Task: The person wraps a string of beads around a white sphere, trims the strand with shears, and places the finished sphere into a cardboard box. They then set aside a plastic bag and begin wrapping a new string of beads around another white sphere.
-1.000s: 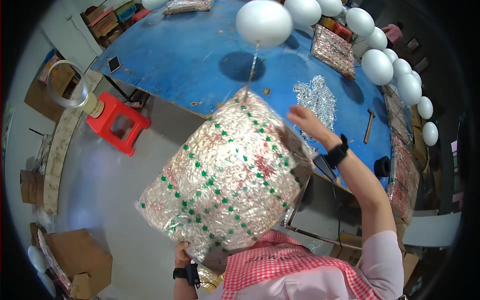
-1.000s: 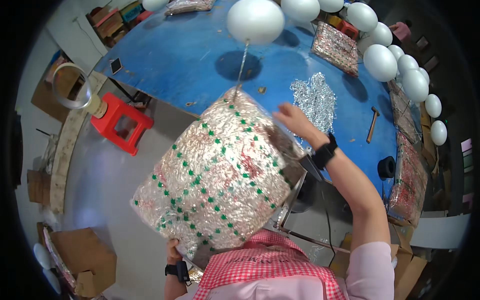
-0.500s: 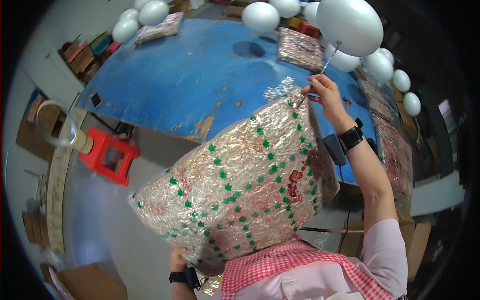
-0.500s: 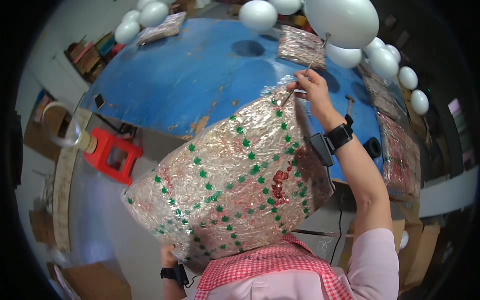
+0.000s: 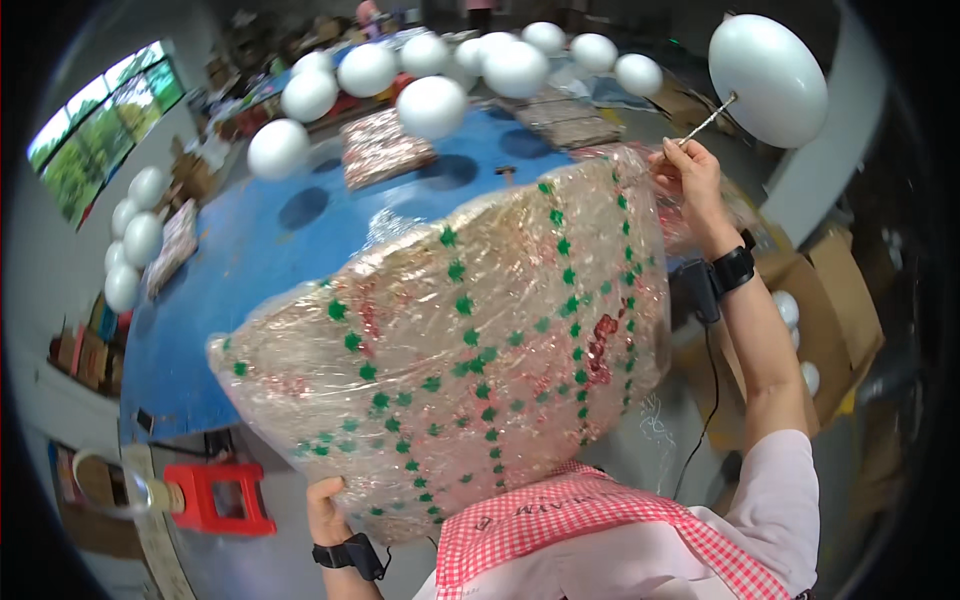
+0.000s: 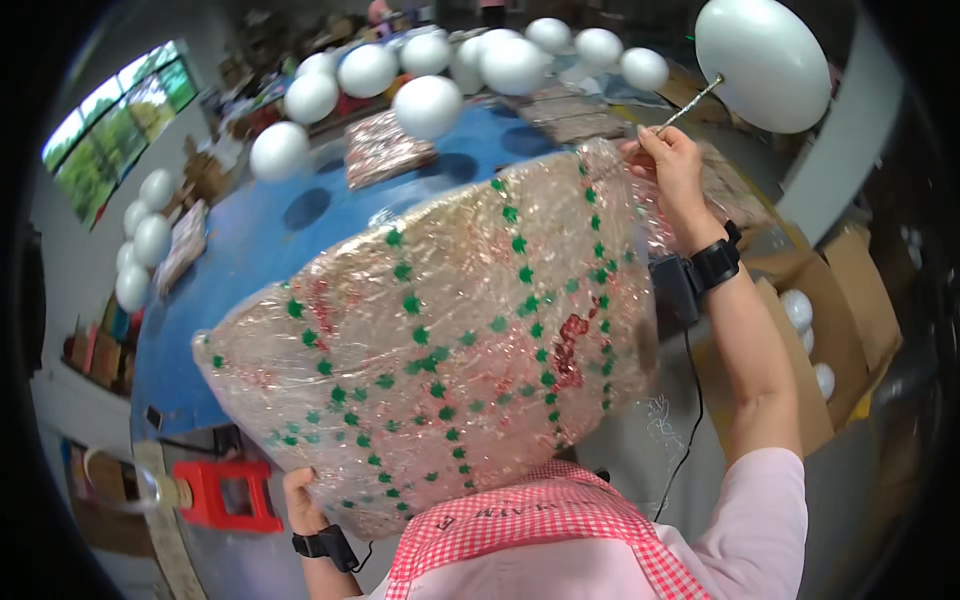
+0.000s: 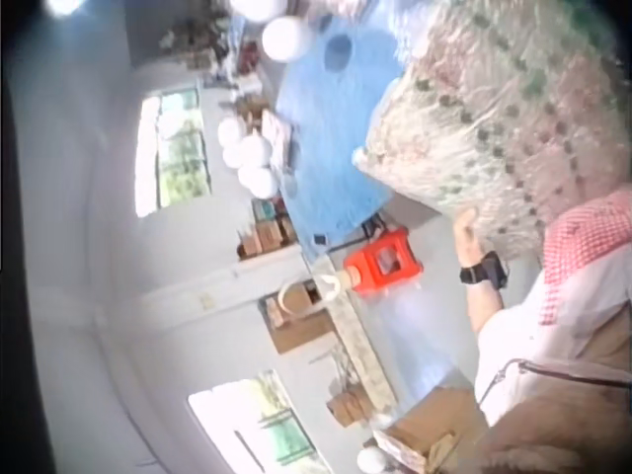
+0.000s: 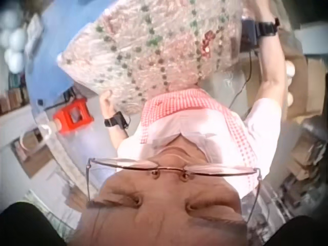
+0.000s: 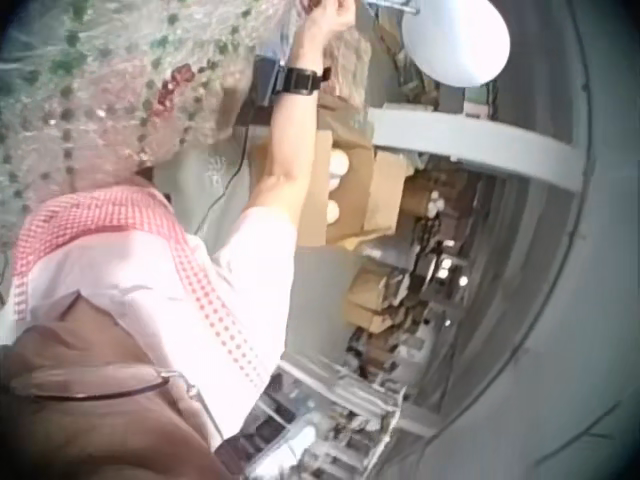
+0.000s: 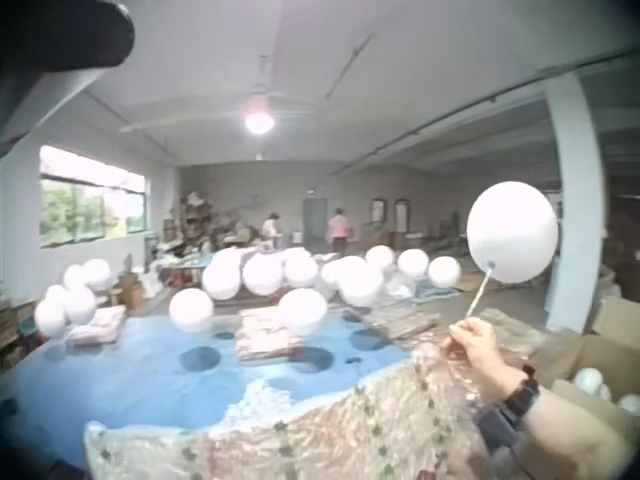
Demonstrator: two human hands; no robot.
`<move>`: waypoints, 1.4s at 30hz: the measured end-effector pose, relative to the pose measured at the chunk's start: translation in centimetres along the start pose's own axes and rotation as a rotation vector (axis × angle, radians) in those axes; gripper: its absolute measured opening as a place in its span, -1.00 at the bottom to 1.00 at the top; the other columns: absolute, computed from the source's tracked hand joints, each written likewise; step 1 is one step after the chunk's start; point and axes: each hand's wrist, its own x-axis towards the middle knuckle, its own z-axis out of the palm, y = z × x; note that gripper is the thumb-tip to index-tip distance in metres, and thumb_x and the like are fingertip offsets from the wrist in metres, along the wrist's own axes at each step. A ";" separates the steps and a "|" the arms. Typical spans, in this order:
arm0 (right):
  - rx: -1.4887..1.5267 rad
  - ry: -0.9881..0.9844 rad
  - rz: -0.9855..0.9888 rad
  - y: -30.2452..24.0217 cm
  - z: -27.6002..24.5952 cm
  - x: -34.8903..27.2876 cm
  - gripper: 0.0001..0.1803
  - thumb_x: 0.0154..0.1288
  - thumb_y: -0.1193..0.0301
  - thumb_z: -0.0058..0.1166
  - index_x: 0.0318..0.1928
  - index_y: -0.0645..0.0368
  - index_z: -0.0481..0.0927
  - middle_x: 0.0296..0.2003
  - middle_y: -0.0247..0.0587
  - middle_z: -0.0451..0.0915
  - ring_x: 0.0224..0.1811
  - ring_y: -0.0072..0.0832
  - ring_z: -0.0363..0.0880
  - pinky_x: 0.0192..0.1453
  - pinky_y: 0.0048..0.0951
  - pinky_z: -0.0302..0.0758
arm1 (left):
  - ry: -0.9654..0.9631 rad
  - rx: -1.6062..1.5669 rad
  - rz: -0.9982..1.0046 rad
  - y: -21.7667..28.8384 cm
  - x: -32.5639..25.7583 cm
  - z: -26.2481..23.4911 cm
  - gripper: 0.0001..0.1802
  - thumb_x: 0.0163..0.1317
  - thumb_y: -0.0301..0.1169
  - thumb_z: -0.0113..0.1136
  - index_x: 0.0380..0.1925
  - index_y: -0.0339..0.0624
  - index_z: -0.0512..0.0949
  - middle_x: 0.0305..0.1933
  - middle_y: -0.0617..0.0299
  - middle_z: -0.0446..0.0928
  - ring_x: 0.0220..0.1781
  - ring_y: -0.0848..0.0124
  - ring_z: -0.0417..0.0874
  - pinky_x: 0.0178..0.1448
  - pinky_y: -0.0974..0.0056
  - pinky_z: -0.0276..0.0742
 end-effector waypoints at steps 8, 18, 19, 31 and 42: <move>0.153 0.078 -0.221 -2.3 -5.6 -6.9 -0.78 0.38 0.37 -0.03 -0.17 0.31 0.49 -0.25 -0.08 0.63 -0.34 -0.48 0.63 -0.29 -0.56 0.61 | -0.099 0.226 0.466 5.8 4.0 -0.2 -0.42 -0.04 -0.16 0.20 -0.02 -0.25 0.44 -0.02 0.19 0.51 -0.01 0.26 0.52 0.12 0.20 0.40; 0.108 0.209 -0.248 -1.1 -11.9 -11.8 -0.76 0.40 0.45 -0.13 -0.07 0.41 0.44 -0.23 0.04 0.61 -0.26 -0.37 0.64 -0.18 -0.46 0.64 | -0.416 0.286 0.372 6.1 5.5 5.5 -0.35 -0.03 -0.23 0.16 0.11 -0.26 0.37 0.00 0.07 0.53 -0.06 0.20 0.58 0.01 0.16 0.51; 0.096 0.241 -0.214 -0.9 -11.9 -12.9 -0.76 0.40 0.47 -0.13 -0.07 0.42 0.42 -0.22 0.06 0.61 -0.25 -0.34 0.64 -0.17 -0.43 0.65 | -0.439 0.265 0.297 5.9 6.0 5.6 -0.36 -0.01 -0.24 0.15 0.11 -0.27 0.36 0.00 0.04 0.52 -0.07 0.20 0.59 -0.02 0.16 0.53; -0.016 0.736 -0.033 -1.4 -16.4 -18.9 -0.84 0.30 0.50 -0.02 -0.28 0.40 0.49 -0.44 -0.06 0.60 -0.53 -0.45 0.58 -0.48 -0.53 0.60 | -0.702 0.555 -0.063 11.9 15.6 12.0 -0.48 0.02 -0.27 0.19 -0.03 -0.36 0.49 -0.12 0.11 0.61 -0.14 0.30 0.63 0.01 0.28 0.50; -0.071 0.904 0.031 -3.4 -15.4 -28.4 -0.84 0.31 0.38 0.08 -0.30 0.21 0.47 -0.44 -0.21 0.59 -0.53 -0.53 0.56 -0.46 -0.54 0.60 | -1.003 0.707 -0.265 14.4 20.7 17.4 -0.37 0.01 -0.31 0.24 0.13 -0.30 0.40 0.04 0.16 0.55 0.02 0.35 0.56 0.18 0.29 0.38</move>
